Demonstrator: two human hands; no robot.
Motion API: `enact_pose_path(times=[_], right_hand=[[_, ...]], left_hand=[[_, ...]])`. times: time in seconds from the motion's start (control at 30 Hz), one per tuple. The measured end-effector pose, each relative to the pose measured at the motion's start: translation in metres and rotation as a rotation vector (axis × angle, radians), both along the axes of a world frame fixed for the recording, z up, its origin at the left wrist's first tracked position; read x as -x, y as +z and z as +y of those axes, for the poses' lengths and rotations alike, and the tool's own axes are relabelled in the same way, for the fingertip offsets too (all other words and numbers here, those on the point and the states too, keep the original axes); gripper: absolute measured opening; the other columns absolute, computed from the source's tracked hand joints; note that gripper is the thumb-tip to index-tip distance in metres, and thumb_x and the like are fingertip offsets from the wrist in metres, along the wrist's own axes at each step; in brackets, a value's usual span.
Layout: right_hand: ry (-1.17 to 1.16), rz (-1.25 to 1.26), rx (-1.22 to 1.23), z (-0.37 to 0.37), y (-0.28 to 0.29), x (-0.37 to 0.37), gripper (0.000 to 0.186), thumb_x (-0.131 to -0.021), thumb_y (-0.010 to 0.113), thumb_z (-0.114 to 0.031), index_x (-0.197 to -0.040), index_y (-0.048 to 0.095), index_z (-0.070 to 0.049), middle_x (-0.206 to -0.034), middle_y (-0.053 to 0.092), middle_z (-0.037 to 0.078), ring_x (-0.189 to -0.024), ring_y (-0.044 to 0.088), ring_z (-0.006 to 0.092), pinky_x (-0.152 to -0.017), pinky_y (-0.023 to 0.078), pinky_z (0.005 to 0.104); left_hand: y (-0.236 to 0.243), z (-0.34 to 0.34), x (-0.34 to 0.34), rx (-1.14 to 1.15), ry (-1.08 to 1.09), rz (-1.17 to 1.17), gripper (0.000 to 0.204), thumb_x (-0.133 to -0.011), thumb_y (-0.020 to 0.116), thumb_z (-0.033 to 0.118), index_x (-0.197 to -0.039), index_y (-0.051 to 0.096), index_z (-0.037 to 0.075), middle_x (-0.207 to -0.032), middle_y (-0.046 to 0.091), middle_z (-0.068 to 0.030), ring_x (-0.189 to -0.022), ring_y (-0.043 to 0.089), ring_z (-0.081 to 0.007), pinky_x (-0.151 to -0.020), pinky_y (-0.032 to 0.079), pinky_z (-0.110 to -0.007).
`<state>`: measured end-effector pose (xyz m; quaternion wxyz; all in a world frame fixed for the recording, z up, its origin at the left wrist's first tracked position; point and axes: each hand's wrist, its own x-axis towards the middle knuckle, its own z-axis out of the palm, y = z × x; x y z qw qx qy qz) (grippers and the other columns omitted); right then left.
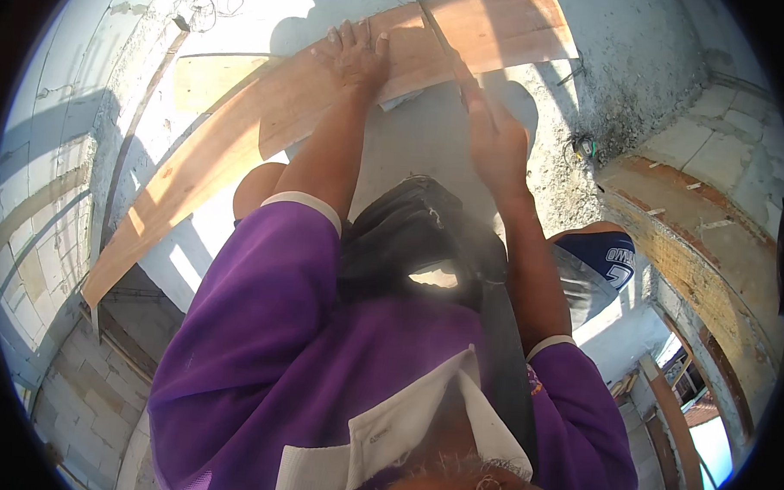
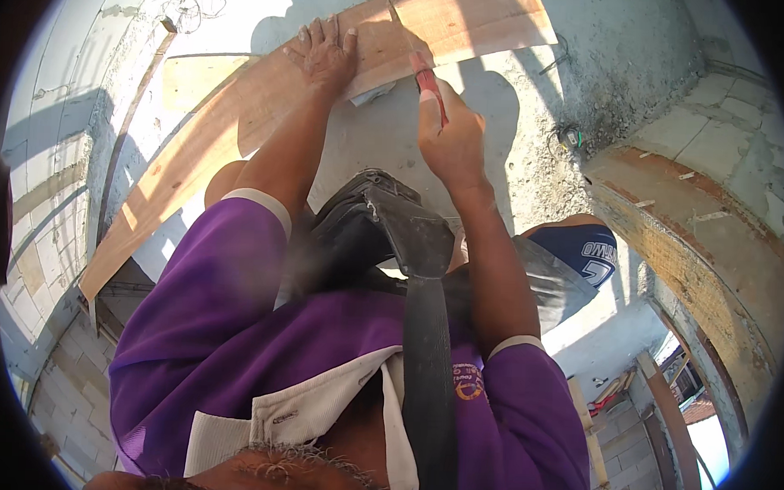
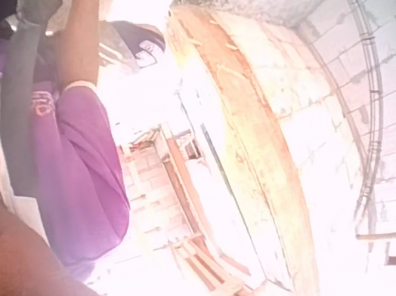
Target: The person measures a wooden board with a tape measure, marks a line with a marker, and سپس cuts the board using a hand saw while supporting the wood with their other hand and knee.
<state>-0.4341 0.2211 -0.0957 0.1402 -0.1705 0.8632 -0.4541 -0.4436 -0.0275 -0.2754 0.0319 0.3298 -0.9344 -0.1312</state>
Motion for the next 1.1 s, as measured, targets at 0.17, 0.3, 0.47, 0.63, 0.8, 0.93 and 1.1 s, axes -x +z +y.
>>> enact_pose_path(times=[0.17, 0.3, 0.47, 0.63, 0.8, 0.93, 1.1], right_hand=[[-0.134, -0.13, 0.074, 0.067, 0.034, -0.053, 0.038, -0.102, 0.056, -0.015, -0.13, 0.064, 0.009, -0.089, 0.075, 0.022, -0.081, 0.071, 0.0185, -0.076, 0.055, 0.0307], [-0.082, -0.053, -0.008, -0.018, -0.013, 0.038, 0.037, -0.102, 0.057, -0.019, -0.125, 0.068, 0.008, -0.087, 0.074, 0.022, -0.078, 0.071, 0.0201, -0.075, 0.055, 0.0312], [0.003, -0.039, -0.062, 0.007, -0.003, 0.006, 0.039, -0.103, 0.055, -0.019, -0.129, 0.065, 0.007, -0.085, 0.074, 0.022, -0.073, 0.068, 0.0207, -0.072, 0.054, 0.0337], [-0.155, -0.321, -0.051, 0.088, 0.054, -0.064, 0.036, -0.104, 0.053, -0.014, -0.13, 0.064, 0.008, -0.085, 0.075, 0.017, -0.068, 0.065, 0.0156, -0.065, 0.052, 0.029], [-0.025, 0.067, -0.079, -0.025, -0.007, 0.038, 0.035, -0.102, 0.054, -0.022, -0.118, 0.07, 0.004, -0.076, 0.068, 0.019, -0.063, 0.063, 0.0258, -0.065, 0.051, 0.0353], [-0.053, -0.014, -0.058, -0.013, -0.023, 0.026, 0.034, -0.103, 0.054, -0.021, -0.122, 0.069, 0.003, -0.073, 0.067, 0.017, -0.064, 0.062, 0.0234, -0.067, 0.051, 0.0359], [-0.145, -0.32, -0.014, 0.099, 0.038, -0.067, 0.035, -0.103, 0.054, -0.016, -0.128, 0.066, 0.007, -0.079, 0.07, 0.011, -0.073, 0.063, 0.0155, -0.07, 0.052, 0.0324]], left_hand=[[-0.011, -0.006, 0.003, 0.023, 0.005, 0.032, 0.07, -0.104, 0.03, 0.061, -0.161, 0.038, 0.021, -0.168, 0.03, -0.0125, -0.158, 0.019, -0.0364, -0.121, -0.001, -0.072], [-0.008, -0.004, 0.007, -0.03, 0.004, -0.049, 0.07, -0.104, 0.031, 0.062, -0.16, 0.039, 0.023, -0.168, 0.029, -0.0115, -0.158, 0.018, -0.0362, -0.121, -0.003, -0.072], [-0.01, -0.002, 0.003, 0.014, 0.013, -0.001, 0.07, -0.103, 0.031, 0.064, -0.161, 0.038, 0.025, -0.169, 0.03, -0.0101, -0.158, 0.018, -0.0358, -0.121, -0.003, -0.072], [-0.033, -0.003, 0.002, 0.057, 0.03, 0.045, 0.07, -0.103, 0.031, 0.064, -0.161, 0.037, 0.025, -0.168, 0.031, -0.0088, -0.158, 0.018, -0.035, -0.12, -0.003, -0.073], [-0.026, -0.005, 0.007, 0.028, 0.031, 0.017, 0.07, -0.103, 0.032, 0.065, -0.16, 0.039, 0.026, -0.168, 0.031, -0.0083, -0.158, 0.019, -0.035, -0.12, -0.002, -0.074], [-0.007, 0.003, 0.0, 0.03, 0.017, 0.047, 0.069, -0.103, 0.032, 0.064, -0.16, 0.039, 0.026, -0.168, 0.031, -0.0084, -0.158, 0.019, -0.0349, -0.12, -0.002, -0.074], [-0.004, 0.008, -0.004, -0.085, -0.013, -0.168, 0.064, -0.109, 0.033, 0.051, -0.162, 0.033, 0.015, -0.168, 0.028, -0.017, -0.156, 0.018, -0.0407, -0.125, 0.005, -0.066]])
